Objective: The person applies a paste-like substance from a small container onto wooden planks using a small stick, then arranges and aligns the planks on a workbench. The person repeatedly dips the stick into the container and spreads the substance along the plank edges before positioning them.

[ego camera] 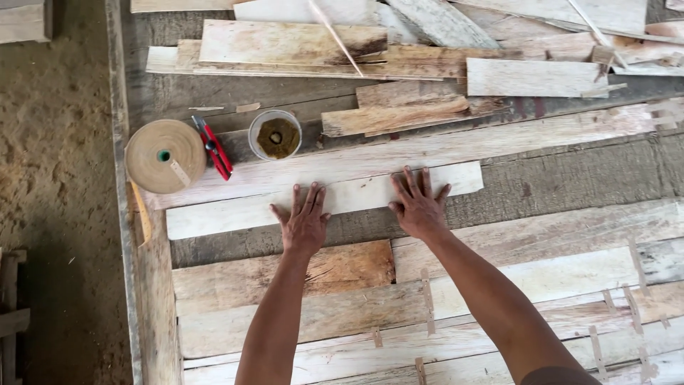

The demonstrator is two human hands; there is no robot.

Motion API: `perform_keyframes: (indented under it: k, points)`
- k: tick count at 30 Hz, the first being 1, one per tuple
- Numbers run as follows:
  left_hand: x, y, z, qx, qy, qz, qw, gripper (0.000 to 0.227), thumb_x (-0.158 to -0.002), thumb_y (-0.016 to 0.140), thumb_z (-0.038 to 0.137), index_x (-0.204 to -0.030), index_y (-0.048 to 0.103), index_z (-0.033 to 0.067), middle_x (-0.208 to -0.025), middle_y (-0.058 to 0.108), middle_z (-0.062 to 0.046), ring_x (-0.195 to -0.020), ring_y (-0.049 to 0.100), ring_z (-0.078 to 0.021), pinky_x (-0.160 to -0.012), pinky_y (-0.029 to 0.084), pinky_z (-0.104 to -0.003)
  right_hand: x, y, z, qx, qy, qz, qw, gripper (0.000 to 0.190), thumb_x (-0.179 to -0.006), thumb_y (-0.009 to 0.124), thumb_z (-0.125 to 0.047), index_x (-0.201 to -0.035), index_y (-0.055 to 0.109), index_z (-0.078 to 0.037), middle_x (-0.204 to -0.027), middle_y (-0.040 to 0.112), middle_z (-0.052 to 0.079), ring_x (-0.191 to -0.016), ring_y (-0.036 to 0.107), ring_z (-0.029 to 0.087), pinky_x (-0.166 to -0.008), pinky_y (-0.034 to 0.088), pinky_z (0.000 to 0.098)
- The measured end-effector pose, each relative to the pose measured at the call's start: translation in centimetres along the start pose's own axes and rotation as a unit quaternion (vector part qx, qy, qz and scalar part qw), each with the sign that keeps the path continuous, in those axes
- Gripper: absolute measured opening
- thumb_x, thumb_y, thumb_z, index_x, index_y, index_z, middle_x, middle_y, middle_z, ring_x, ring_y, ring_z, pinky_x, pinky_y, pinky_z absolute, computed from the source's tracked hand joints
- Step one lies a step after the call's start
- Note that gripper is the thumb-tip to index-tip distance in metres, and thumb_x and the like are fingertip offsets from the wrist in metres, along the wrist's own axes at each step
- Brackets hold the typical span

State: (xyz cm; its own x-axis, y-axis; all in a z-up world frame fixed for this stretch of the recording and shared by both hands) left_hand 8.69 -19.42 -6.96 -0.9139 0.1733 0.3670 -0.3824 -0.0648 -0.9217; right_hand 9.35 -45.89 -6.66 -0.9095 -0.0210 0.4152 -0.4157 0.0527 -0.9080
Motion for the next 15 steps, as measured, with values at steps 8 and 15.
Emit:
perform_keyframes:
  k: [8,15]
  points:
    - [0.0,-0.2,0.4,-0.015,-0.017,-0.022,1.0,0.062,-0.11,0.023,0.053,-0.166,0.006,0.0345,-0.175,-0.005,0.013,-0.16,-0.007,-0.0257,-0.118,0.005,-0.081,0.5,-0.3,-0.1,0.001,-0.001,-0.004,1.0,0.065,-0.107,0.025,-0.064,-0.166,0.008,-0.044,-0.176,-0.006,-0.006,-0.16,-0.007,0.037,-0.116,0.005,0.0818]
    - [0.0,-1.2,1.1,-0.047,-0.075,-0.096,0.992,0.064,-0.108,0.03,0.048,-0.166,0.006,0.0347,-0.174,-0.005,0.016,-0.161,-0.008,-0.0246,-0.116,-0.003,-0.084,1.1,-1.0,-0.2,-0.033,-0.01,-0.039,0.999,0.065,-0.108,0.026,-0.062,-0.167,0.005,-0.045,-0.176,-0.009,-0.006,-0.16,-0.01,0.036,-0.117,0.001,0.0799]
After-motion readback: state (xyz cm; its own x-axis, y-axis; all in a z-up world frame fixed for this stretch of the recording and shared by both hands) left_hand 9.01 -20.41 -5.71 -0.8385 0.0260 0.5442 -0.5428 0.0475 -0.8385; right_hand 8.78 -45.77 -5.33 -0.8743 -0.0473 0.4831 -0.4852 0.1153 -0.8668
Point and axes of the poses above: each hand's wrist, its own x-axis away from the middle knuckle, its own y-axis out of the palm, z = x × y, the point moved 9 cm from there along -x, towards the middle knuckle
